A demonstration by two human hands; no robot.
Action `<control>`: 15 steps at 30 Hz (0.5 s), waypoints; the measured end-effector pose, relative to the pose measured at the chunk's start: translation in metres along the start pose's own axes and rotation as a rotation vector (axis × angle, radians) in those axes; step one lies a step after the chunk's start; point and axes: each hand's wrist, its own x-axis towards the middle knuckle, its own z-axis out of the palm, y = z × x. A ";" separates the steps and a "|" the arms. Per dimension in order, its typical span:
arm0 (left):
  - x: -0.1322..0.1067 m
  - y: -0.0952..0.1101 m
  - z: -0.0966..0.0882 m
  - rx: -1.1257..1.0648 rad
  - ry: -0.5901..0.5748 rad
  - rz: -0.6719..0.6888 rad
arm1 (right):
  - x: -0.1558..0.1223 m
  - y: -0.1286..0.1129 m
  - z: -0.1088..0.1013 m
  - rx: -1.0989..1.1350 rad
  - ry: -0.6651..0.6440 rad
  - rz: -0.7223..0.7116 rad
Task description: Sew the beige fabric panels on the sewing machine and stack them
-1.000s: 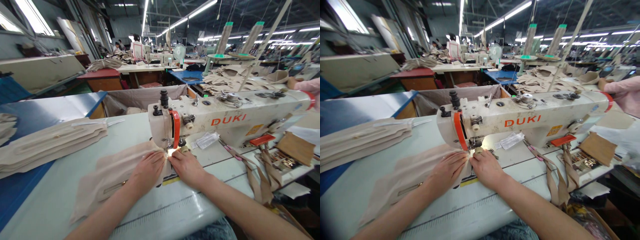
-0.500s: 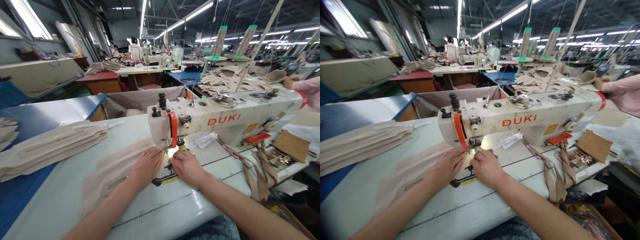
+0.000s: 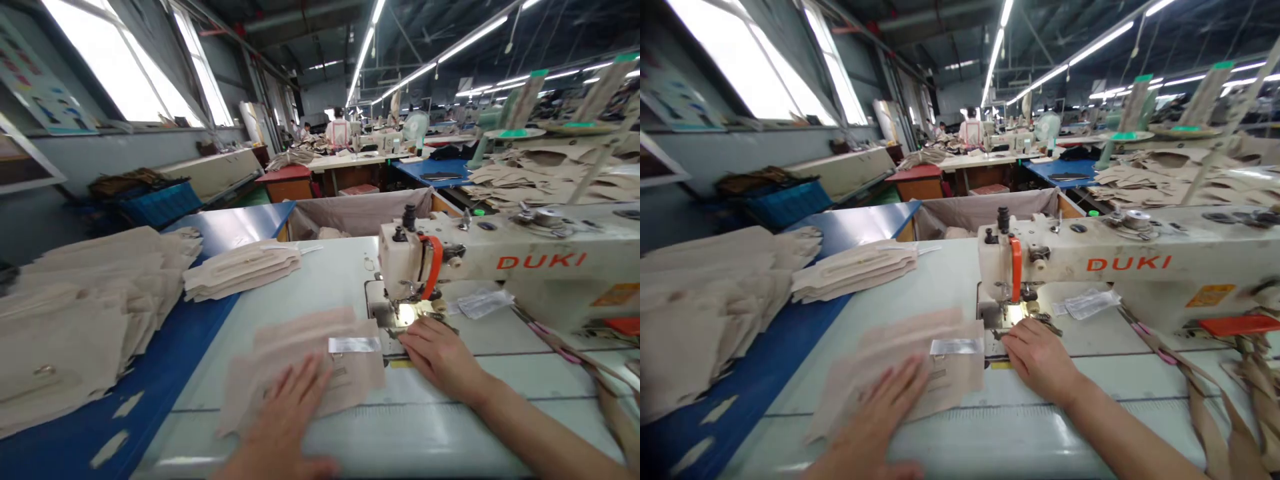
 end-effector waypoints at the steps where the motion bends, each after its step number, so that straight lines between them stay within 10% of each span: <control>1: -0.016 -0.003 0.008 0.002 -0.102 0.022 | -0.002 0.000 0.000 -0.005 0.007 -0.007; 3: -0.041 -0.013 0.017 -0.030 -0.197 0.111 | -0.004 0.001 0.002 -0.028 0.016 -0.024; 6: -0.044 -0.043 -0.006 -0.106 0.006 0.067 | -0.007 0.006 0.007 -0.063 0.046 -0.067; 10: 0.021 -0.110 -0.092 0.065 0.485 -0.449 | -0.008 0.011 0.012 -0.127 0.090 -0.137; 15: 0.120 -0.182 -0.136 0.199 0.538 -0.584 | -0.007 0.018 0.013 -0.230 0.152 -0.215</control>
